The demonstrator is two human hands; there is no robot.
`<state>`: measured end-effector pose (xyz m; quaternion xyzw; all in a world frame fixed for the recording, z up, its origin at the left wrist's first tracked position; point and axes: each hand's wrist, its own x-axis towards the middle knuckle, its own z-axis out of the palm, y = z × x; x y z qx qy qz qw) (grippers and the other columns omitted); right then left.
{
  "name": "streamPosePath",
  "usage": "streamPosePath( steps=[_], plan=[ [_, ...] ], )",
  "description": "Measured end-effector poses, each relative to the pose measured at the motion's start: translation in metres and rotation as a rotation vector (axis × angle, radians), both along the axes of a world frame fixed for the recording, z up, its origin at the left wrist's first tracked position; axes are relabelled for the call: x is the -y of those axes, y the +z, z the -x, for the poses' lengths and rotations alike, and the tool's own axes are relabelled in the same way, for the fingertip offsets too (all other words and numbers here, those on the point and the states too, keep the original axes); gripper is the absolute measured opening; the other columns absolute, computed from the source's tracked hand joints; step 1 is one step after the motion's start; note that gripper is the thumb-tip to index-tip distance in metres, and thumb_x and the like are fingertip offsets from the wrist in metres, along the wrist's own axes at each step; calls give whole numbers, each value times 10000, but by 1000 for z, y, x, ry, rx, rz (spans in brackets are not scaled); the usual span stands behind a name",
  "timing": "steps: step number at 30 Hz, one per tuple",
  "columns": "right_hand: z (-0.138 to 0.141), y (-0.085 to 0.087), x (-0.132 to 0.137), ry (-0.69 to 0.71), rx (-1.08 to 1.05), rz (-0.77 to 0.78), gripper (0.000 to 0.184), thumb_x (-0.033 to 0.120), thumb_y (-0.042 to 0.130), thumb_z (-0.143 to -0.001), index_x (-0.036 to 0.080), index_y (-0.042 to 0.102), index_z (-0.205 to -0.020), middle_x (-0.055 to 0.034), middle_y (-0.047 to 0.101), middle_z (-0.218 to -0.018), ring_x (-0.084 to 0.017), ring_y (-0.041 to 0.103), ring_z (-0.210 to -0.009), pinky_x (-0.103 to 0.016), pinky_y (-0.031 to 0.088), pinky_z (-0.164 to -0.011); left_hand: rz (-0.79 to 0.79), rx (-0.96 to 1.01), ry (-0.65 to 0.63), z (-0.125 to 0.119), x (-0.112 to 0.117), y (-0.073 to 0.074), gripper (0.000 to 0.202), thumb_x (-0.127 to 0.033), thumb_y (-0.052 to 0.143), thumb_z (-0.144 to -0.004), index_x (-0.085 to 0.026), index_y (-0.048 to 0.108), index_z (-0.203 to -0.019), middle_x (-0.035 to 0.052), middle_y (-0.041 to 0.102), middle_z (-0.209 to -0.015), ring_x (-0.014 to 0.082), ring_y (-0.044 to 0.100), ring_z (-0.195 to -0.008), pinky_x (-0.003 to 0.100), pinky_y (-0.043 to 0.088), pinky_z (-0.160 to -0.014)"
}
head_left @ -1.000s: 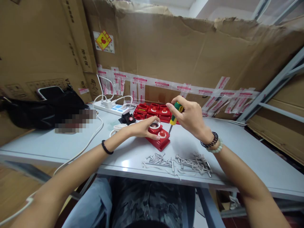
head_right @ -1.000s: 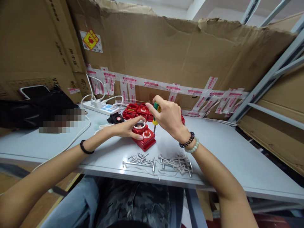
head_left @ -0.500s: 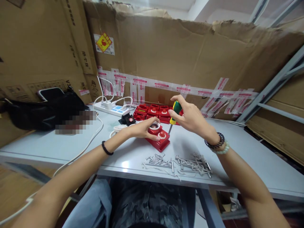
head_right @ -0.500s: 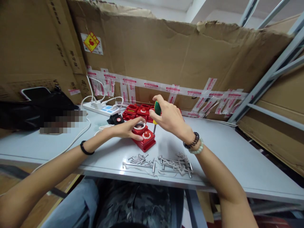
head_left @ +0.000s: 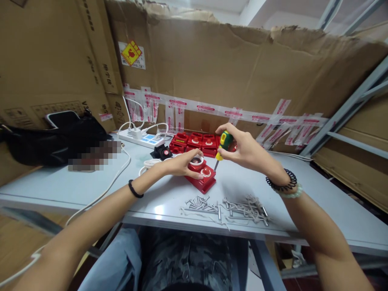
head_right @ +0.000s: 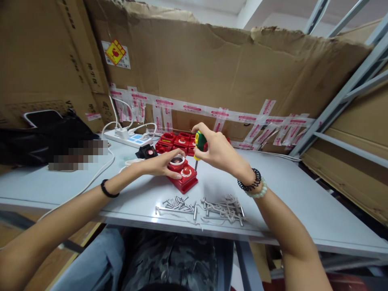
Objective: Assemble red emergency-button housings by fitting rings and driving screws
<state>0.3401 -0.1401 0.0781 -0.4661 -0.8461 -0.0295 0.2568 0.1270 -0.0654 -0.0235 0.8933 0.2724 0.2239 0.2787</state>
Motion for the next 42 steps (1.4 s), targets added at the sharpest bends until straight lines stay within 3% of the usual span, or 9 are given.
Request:
streamPosePath(
  steps=[5,9,11,17,23,29,35,38,42],
  plan=[
    [6,-5,1,-282,67,-202,247,410,552,-824,206,536,-963,-30,624,-687,-162,533,-582,-286,337,-553,41,19,-5,0,0,0,628,-489,739,-673,-215,437,-1150,88,538,-1160,247,544,-1036,370,430,-887],
    [3,-2,1,-5,1,-37,361,272,558,-790,213,454,-1131,-30,652,-849,-142,554,-643,-265,382,-586,17,35,-5,0,-1,-1,643,-473,752,-664,-216,436,-1162,93,533,-1176,253,536,-1057,377,419,-908],
    [2,0,0,59,-13,14,313,243,559,-782,212,471,-1081,-19,647,-828,-133,549,-641,-256,391,-593,13,21,-1,0,0,0,624,-474,750,-667,-214,444,-1144,92,532,-1172,250,538,-1042,372,423,-897],
    [7,-4,-2,-288,50,-185,253,420,575,-797,200,512,-905,-4,568,-630,-154,501,-556,-291,339,-555,14,8,3,0,0,0,644,-496,735,-683,-222,423,-1175,99,522,-1214,262,531,-1088,379,417,-922],
    [-3,0,-5,78,-70,32,255,285,599,-771,208,477,-982,13,592,-747,-112,509,-595,-243,383,-564,7,-5,7,0,-1,-1,630,-494,734,-685,-218,427,-1162,98,526,-1192,251,539,-1051,375,429,-893],
    [7,-12,-10,-187,-62,-202,286,471,603,-783,210,493,-820,42,496,-559,-121,435,-499,-270,321,-517,37,14,-2,0,0,0,634,-486,745,-675,-225,436,-1162,93,526,-1194,247,543,-1054,371,430,-901],
    [4,-18,-14,140,-273,-126,297,272,544,-836,196,474,-1115,-26,623,-910,-129,565,-736,-277,442,-703,15,15,8,0,-1,-1,632,-494,744,-672,-228,436,-1156,93,524,-1201,254,533,-1071,381,420,-917],
    [-3,-9,-11,160,-165,-58,252,278,556,-824,194,497,-1054,-43,618,-944,-139,558,-751,-290,447,-709,18,1,1,0,0,0,628,-503,735,-678,-227,430,-1154,91,524,-1184,247,536,-1046,374,426,-898],
    [-16,15,-4,177,63,202,371,270,501,-845,213,430,-1205,-67,614,-1062,-141,562,-716,-287,453,-642,13,6,-2,0,0,1,624,-490,738,-679,-218,430,-1149,90,522,-1171,244,534,-1039,367,429,-886]
  ],
)
